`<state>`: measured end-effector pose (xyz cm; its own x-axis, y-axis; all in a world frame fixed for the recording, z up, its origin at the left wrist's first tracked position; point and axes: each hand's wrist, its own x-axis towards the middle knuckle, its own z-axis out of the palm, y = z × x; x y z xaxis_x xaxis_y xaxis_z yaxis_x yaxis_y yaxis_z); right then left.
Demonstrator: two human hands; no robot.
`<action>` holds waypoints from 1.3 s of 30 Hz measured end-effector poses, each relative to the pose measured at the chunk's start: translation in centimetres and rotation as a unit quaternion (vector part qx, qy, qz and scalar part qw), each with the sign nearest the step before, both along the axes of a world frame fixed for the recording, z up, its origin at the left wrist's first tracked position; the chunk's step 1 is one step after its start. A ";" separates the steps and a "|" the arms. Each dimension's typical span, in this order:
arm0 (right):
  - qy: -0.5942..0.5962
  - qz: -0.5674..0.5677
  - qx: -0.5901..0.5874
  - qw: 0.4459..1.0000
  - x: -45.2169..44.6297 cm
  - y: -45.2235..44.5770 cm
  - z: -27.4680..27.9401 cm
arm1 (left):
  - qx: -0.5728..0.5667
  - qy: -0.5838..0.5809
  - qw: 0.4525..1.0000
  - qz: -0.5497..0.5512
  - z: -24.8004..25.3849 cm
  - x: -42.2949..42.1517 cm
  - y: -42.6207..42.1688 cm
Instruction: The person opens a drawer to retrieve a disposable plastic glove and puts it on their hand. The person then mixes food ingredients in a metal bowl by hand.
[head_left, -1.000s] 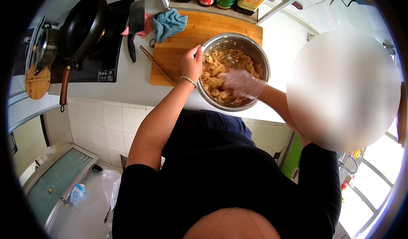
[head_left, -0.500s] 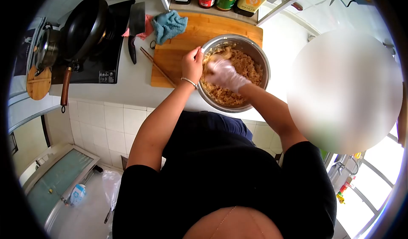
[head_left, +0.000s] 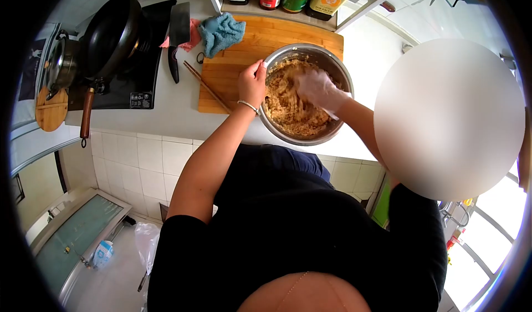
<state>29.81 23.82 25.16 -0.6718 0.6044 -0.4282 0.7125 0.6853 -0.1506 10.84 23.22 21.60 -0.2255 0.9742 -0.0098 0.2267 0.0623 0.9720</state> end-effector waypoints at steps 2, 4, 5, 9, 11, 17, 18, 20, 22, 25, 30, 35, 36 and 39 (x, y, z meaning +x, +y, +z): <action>0.038 -0.058 -0.009 0.998 -2.2 0.1 0.5 | 0.017 -0.001 1.000 -0.002 -0.6 0.0 0.1; 0.143 -0.069 -0.068 0.985 -4.1 -2.1 2.8 | 0.033 -0.001 0.999 -0.001 -0.9 0.0 0.4; 0.022 0.005 -0.098 0.995 -4.4 -2.7 0.3 | 0.026 0.009 1.000 0.002 -0.8 0.0 0.2; 0.031 0.130 0.038 0.990 1.4 1.0 -1.8 | -0.011 0.010 1.000 -0.003 0.1 -0.1 0.0; 0.077 -0.123 0.015 0.989 -0.8 1.8 0.3 | 0.004 0.004 1.000 -0.006 -0.4 0.0 -0.1; 0.086 0.003 -0.152 0.985 1.5 -0.8 -1.8 | 0.022 0.023 0.999 0.011 -0.3 0.0 0.3; -0.060 0.114 0.039 0.991 2.5 0.5 -2.9 | 0.017 0.013 1.000 0.010 -0.3 0.0 0.2; 0.000 -0.055 0.025 0.998 -0.2 0.8 -1.2 | 0.012 0.001 1.000 0.007 -0.3 0.1 0.0; 0.125 -0.136 0.003 0.983 -3.4 -1.0 -1.1 | 0.004 -0.011 1.000 0.003 -0.4 0.1 0.1; 0.087 0.175 -0.066 0.978 -0.7 -2.8 -3.3 | 0.025 0.033 0.999 0.015 -0.6 0.0 0.1; 0.141 -0.094 0.042 0.985 0.1 0.9 -2.4 | 0.003 0.000 1.000 0.001 -0.2 0.0 0.1; 0.251 0.140 -0.033 0.957 0.9 -2.1 -4.0 | 0.005 0.014 1.000 0.008 0.0 0.0 0.0; 0.145 0.143 0.004 0.979 2.2 -1.0 -3.5 | 0.006 0.013 1.000 0.008 0.0 0.0 0.1; 0.044 0.057 0.115 0.991 0.5 1.5 -2.8 | 0.001 -0.008 1.000 0.004 0.0 0.0 -0.1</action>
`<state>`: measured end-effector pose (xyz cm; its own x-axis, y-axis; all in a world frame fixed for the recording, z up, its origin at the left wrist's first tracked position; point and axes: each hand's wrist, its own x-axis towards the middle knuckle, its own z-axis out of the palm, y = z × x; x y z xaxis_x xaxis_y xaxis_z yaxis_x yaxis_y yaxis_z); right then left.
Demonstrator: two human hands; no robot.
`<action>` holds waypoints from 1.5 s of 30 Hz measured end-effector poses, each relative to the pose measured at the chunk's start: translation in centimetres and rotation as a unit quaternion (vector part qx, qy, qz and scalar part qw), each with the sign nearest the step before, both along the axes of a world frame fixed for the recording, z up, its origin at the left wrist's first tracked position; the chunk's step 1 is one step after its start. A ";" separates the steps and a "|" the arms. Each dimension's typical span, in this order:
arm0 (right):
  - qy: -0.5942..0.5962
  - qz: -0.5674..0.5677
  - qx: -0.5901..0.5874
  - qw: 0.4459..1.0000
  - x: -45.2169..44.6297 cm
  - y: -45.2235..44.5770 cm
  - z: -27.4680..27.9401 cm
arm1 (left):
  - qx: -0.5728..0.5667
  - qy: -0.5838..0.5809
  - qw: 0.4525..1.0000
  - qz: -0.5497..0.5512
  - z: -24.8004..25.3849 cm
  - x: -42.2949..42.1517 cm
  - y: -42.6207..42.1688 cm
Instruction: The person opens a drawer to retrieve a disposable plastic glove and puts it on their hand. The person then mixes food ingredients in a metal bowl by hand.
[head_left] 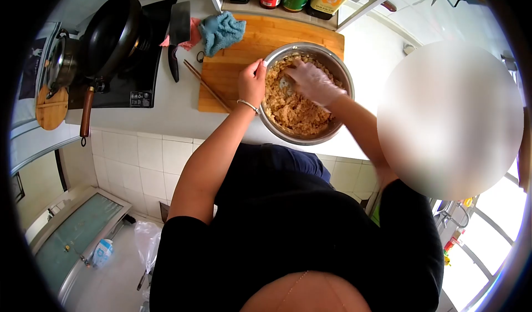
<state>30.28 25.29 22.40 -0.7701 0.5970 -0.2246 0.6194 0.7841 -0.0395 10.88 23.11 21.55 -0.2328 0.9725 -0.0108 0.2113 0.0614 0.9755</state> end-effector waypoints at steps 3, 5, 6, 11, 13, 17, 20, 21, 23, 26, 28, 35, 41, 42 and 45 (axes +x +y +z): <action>0.139 -0.137 -0.192 0.962 -4.3 -3.6 3.8 | 0.004 -0.003 1.000 0.001 -0.3 0.0 0.3; 0.004 0.016 -0.254 0.967 -2.7 -3.9 3.5 | 0.006 0.022 1.000 0.011 -0.2 0.0 0.0; 0.005 0.023 -0.222 0.975 -0.6 -2.9 1.7 | 0.006 0.021 1.000 0.011 -0.2 0.0 0.0; 0.116 -0.145 -0.071 0.980 -3.3 -1.3 1.4 | 0.005 -0.017 1.000 0.002 -0.9 0.0 0.2; 0.253 -0.089 -0.209 0.941 -4.0 -3.2 2.3 | -0.005 -0.003 1.000 0.010 -0.3 0.0 0.1; -0.008 0.008 -0.090 0.996 -0.2 -2.2 3.7 | -0.006 0.008 1.000 0.016 -0.5 0.0 0.0; -0.113 -0.106 0.042 0.987 -1.2 -1.3 3.8 | 0.000 -0.004 1.000 0.007 -0.4 0.0 -0.2; 0.004 -0.111 -0.050 0.993 -3.1 -1.9 3.9 | 0.003 -0.011 1.000 0.004 -0.3 0.0 0.1; 0.068 0.032 -0.160 0.984 -3.8 -3.7 2.2 | 0.001 0.002 1.000 0.010 0.0 -0.1 -0.1; -0.019 0.090 -0.077 0.993 2.6 -2.4 -1.4 | 0.007 0.009 1.000 0.013 0.1 0.1 0.1; -0.096 0.090 -0.025 0.991 2.2 -1.5 -0.1 | 0.008 0.027 0.999 0.023 0.3 0.4 -0.1; -0.064 0.068 -0.104 0.990 1.4 -2.5 1.0 | 0.003 0.023 0.999 0.031 -0.3 0.4 0.3; 0.114 -0.091 -0.150 0.978 -4.3 -2.4 3.9 | 0.002 -0.006 1.000 0.028 -0.8 0.3 0.5; -0.072 0.065 -0.170 0.981 -4.7 -3.0 2.9 | 0.001 0.000 0.999 0.032 -0.7 0.3 0.4; -0.086 0.065 -0.283 0.953 -0.7 -1.2 4.4 | 0.005 0.000 0.999 0.034 -0.9 0.4 0.4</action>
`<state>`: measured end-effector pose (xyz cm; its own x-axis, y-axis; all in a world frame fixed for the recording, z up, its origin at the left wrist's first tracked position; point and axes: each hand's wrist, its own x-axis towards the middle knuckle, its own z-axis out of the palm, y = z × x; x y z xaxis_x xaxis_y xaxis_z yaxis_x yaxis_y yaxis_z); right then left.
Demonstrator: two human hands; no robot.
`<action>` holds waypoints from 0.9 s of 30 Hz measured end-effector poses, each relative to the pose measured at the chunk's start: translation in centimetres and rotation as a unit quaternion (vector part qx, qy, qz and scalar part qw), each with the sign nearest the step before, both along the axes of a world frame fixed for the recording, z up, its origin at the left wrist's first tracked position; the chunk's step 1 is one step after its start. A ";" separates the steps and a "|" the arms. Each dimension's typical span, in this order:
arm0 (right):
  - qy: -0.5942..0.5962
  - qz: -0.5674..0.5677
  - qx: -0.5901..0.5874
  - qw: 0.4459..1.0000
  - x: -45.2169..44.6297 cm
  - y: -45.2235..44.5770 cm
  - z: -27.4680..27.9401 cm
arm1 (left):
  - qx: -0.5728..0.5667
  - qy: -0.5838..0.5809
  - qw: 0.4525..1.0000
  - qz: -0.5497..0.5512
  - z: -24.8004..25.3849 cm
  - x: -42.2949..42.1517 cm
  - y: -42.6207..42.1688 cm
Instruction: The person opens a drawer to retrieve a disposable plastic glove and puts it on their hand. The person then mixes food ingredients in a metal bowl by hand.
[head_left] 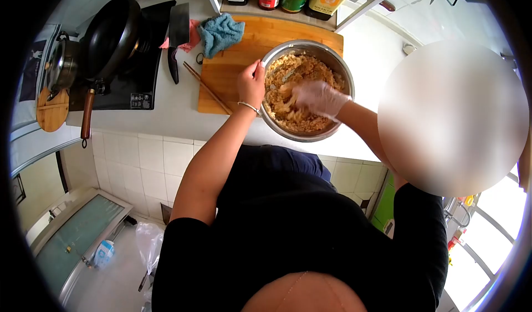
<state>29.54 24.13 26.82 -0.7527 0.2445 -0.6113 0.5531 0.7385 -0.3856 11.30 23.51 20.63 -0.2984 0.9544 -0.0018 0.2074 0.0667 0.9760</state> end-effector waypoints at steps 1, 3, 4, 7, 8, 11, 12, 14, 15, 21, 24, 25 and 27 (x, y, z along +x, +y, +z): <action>-0.010 0.028 0.203 0.979 0.2 0.7 0.4 | 0.001 -0.004 1.000 -0.003 -0.2 0.0 -0.2; -0.021 0.055 0.400 0.915 -0.3 0.7 -0.8 | 0.002 -0.014 1.000 -0.006 -0.5 0.0 -0.2; 0.074 -0.043 0.309 0.947 -1.5 0.0 -3.4 | 0.002 -0.024 1.000 -0.004 -0.5 0.0 -0.1; 0.183 -0.091 0.150 0.967 -1.0 -1.7 -3.7 | -0.023 -0.031 0.999 0.000 1.0 0.1 -0.4; 0.126 -0.136 0.028 0.982 0.3 -1.0 -2.7 | -0.020 -0.033 0.999 0.001 1.0 0.1 -0.2; 0.288 -0.164 0.125 0.935 4.0 1.9 -3.1 | -0.018 -0.035 0.999 -0.011 0.6 0.0 -0.5; 0.282 -0.257 0.216 0.899 4.0 2.3 -2.6 | -0.019 -0.027 0.999 -0.008 0.3 0.0 -0.4; 0.199 -0.379 0.222 0.876 1.0 3.7 -2.0 | -0.017 -0.016 1.000 -0.006 -0.2 -0.1 -0.3; 0.123 -0.407 0.135 0.895 -0.7 4.8 -2.5 | -0.007 -0.032 0.999 -0.002 -0.6 -0.1 -0.3; 0.021 -0.030 0.061 0.997 -5.8 1.8 3.5 | -0.186 -0.114 0.967 -0.133 0.9 -2.7 3.2; 0.037 0.003 0.184 0.982 -3.9 4.7 3.2 | -0.108 -0.102 0.963 -0.223 2.1 -1.5 6.2; -0.067 0.014 0.205 0.976 -2.7 6.2 1.8 | -0.109 -0.073 0.951 -0.280 0.8 -1.3 6.4; 0.117 0.137 0.462 0.869 5.3 5.9 -1.9 | -0.067 -0.069 0.969 -0.227 0.9 -1.1 5.4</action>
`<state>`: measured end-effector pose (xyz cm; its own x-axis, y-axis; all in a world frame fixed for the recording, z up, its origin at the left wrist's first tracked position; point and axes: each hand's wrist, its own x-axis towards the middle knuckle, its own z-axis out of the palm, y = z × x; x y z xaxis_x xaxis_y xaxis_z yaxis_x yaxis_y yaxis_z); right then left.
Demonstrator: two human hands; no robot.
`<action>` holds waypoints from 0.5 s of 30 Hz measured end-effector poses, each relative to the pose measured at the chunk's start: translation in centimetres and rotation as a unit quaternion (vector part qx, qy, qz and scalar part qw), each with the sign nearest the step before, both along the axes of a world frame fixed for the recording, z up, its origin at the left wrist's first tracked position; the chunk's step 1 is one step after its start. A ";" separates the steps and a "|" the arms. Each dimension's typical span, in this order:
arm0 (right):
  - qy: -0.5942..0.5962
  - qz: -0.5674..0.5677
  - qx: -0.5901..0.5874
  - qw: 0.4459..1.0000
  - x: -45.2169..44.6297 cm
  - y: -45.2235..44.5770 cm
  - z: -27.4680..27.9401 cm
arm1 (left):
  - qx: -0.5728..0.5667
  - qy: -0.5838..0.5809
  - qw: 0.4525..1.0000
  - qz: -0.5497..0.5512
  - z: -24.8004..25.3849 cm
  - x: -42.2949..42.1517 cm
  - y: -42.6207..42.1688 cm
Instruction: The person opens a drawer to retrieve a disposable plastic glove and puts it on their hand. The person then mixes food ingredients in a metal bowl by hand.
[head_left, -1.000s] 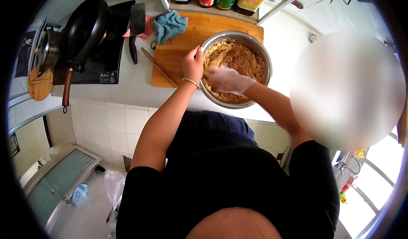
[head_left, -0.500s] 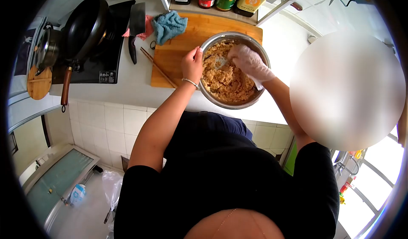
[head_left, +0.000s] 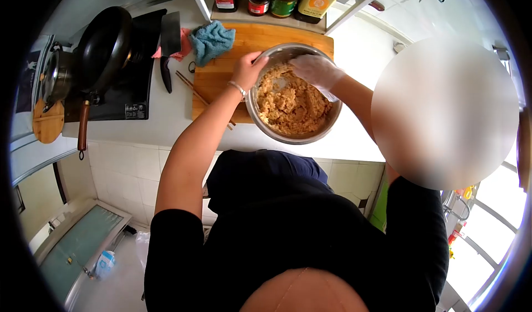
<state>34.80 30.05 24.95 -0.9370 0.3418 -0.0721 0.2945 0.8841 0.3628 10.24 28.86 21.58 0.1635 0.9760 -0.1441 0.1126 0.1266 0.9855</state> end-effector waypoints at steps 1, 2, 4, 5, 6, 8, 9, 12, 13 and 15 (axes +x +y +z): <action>-0.023 -0.138 -0.207 0.968 0.0 -1.0 1.1 | -0.001 -0.006 1.000 -0.002 -0.3 0.4 -0.6; 0.017 -0.327 -0.406 0.853 0.1 -2.0 2.1 | 0.020 -0.023 0.998 0.058 -0.7 0.7 -1.5; 0.179 -0.561 -0.503 0.633 0.9 -4.2 1.3 | 0.030 -0.033 0.993 0.113 -0.9 0.8 -4.2; 0.180 -0.562 -0.503 0.631 0.2 -5.0 2.2 | 0.022 -0.022 0.987 0.158 -0.5 1.3 -5.3; 0.278 -0.592 -0.495 0.573 -0.8 -6.0 3.1 | 0.016 -0.012 0.979 0.204 -0.2 1.9 -6.1; 0.369 -0.613 -0.482 0.505 -3.3 -6.3 3.2 | -0.005 -0.043 0.971 0.233 0.6 2.9 -7.5; 0.457 -0.540 -0.552 0.441 -4.8 -6.1 2.3 | -0.014 -0.060 0.966 0.250 0.4 3.1 -7.8; 0.380 -0.385 -0.467 0.699 -7.2 -7.9 0.3 | -0.009 -0.068 0.959 0.275 -0.9 3.3 -8.1; 0.290 -0.325 -0.371 0.820 -7.4 -8.9 0.0 | 0.007 -0.060 0.957 0.285 -1.1 3.1 -7.9; 0.006 -0.252 -0.374 0.892 -6.0 -9.5 2.3 | -0.002 -0.062 0.959 0.276 0.0 2.9 -7.8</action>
<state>28.82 20.57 27.27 -0.6808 0.5801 -0.4472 0.7227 0.6317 -0.2807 13.12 21.05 21.61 -0.3624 0.9179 -0.1615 -0.0903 0.1378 0.9863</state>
